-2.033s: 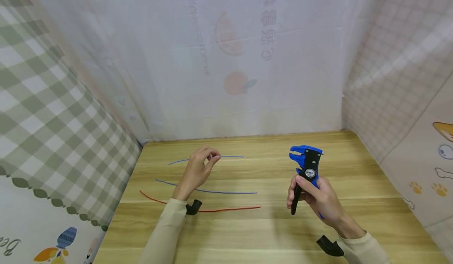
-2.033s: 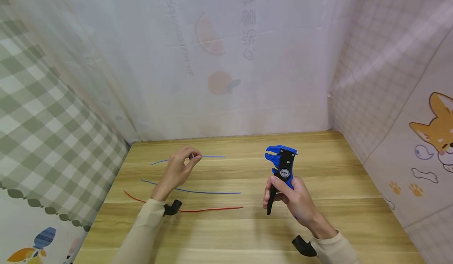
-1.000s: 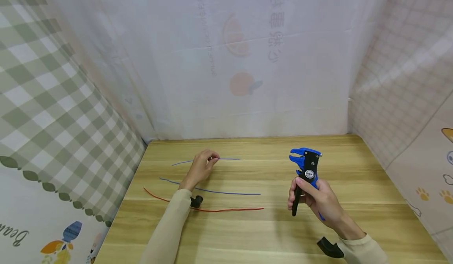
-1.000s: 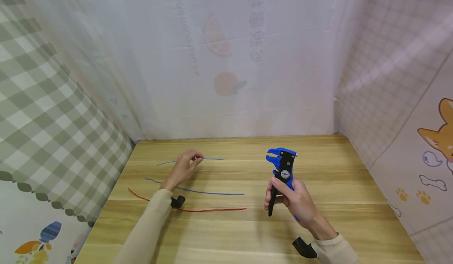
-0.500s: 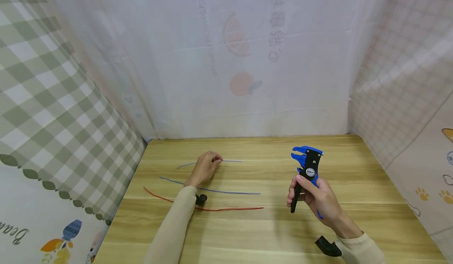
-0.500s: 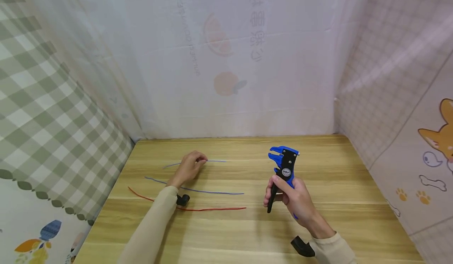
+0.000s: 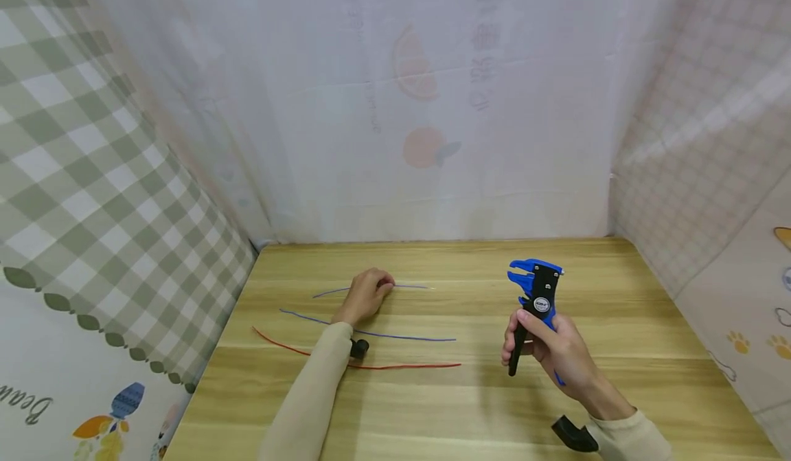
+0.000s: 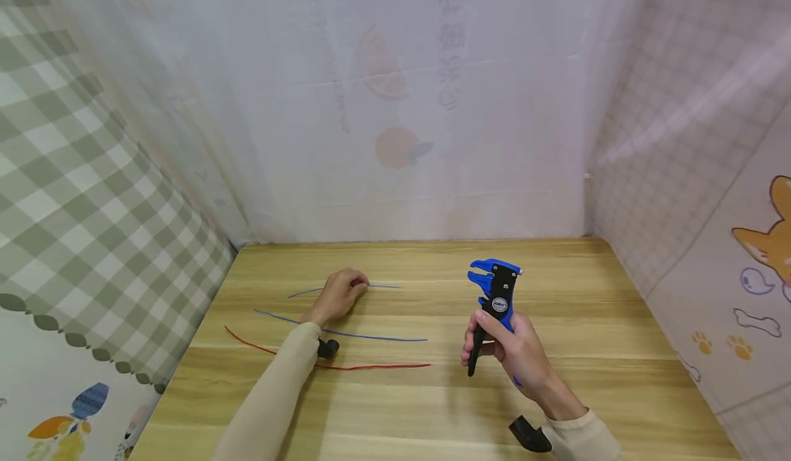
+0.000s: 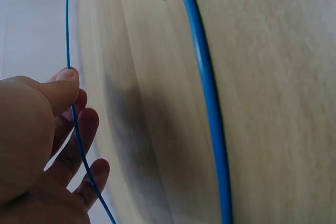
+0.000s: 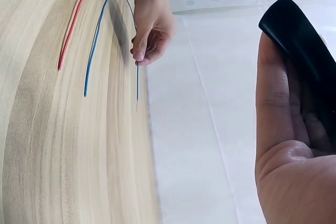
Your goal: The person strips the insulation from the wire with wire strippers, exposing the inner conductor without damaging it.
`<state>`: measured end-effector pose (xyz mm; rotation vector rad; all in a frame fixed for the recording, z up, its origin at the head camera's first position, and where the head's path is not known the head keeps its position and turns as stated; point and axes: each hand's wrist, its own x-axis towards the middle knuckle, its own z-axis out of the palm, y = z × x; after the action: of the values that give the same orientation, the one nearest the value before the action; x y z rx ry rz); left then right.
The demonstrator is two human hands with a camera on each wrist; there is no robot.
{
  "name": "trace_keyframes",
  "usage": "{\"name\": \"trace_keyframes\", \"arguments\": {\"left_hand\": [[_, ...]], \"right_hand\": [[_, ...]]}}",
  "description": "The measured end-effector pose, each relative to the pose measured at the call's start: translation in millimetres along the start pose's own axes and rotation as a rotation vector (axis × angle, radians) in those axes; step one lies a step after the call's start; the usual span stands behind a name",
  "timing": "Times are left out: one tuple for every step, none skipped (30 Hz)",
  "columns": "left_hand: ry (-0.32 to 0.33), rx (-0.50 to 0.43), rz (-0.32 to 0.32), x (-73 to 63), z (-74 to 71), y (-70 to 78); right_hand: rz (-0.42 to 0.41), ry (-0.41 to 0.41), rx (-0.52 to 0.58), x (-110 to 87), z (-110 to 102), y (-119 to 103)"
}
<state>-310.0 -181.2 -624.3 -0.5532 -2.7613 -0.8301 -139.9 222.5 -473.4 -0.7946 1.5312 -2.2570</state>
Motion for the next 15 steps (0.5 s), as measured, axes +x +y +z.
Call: {"name": "trace_keyframes", "arguments": {"left_hand": [[0.004, 0.001, 0.006, 1.1, 0.9, 0.8], [0.015, -0.001, 0.016, 1.9, 1.1, 2.5], [0.021, -0.007, 0.018, 2.7, 0.4, 5.2], [0.027, -0.018, 0.017, 2.9, -0.6, 8.4], [0.034, -0.025, 0.027, 2.9, -0.2, 9.9], [0.031, -0.038, 0.028, 2.1, -3.6, 15.7], [0.025, -0.053, 0.027, 1.0, -7.6, 22.1], [0.023, -0.063, 0.033, -0.6, -9.1, 25.5], [0.011, -0.075, 0.023, -2.1, -13.4, 32.3], [0.001, -0.078, 0.015, -3.7, -17.5, 38.6], [-0.008, -0.077, 0.008, -5.3, -21.9, 45.1], [-0.02, -0.077, -0.011, -6.8, -27.3, 52.7], [-0.023, -0.074, -0.022, -7.4, -29.3, 56.4], [-0.024, -0.07, -0.034, -8.1, -30.6, 59.2], [-0.033, -0.072, -0.056, -8.2, -34.2, 64.3]], "right_hand": [[0.006, 0.01, -0.005, 0.1, 0, -1], [0.012, 0.019, -0.012, 0.3, 0, -1], [0.017, 0.027, -0.021, 0.5, 0, -2], [0.024, 0.035, -0.026, 0.8, 0, -2], [0.029, 0.037, -0.028, 0.9, 0, -2], [0.031, 0.038, -0.031, 1.0, -1, -3], [0.03, 0.034, -0.029, 0.9, -1, -3], [0.031, 0.033, -0.029, 0.6, -1, -3], [0.03, 0.027, -0.024, 0.2, -2, -2], [0.033, 0.027, -0.023, -0.1, -2, -2], [0.037, 0.028, -0.023, -0.5, -3, -2], [0.044, 0.033, -0.026, -0.9, -3, -2], [0.049, 0.036, -0.03, -1.2, -3, -2], [0.057, 0.042, -0.035, -1.5, -4, -2], [0.054, 0.037, -0.035, -1.7, -4, -2]]}}
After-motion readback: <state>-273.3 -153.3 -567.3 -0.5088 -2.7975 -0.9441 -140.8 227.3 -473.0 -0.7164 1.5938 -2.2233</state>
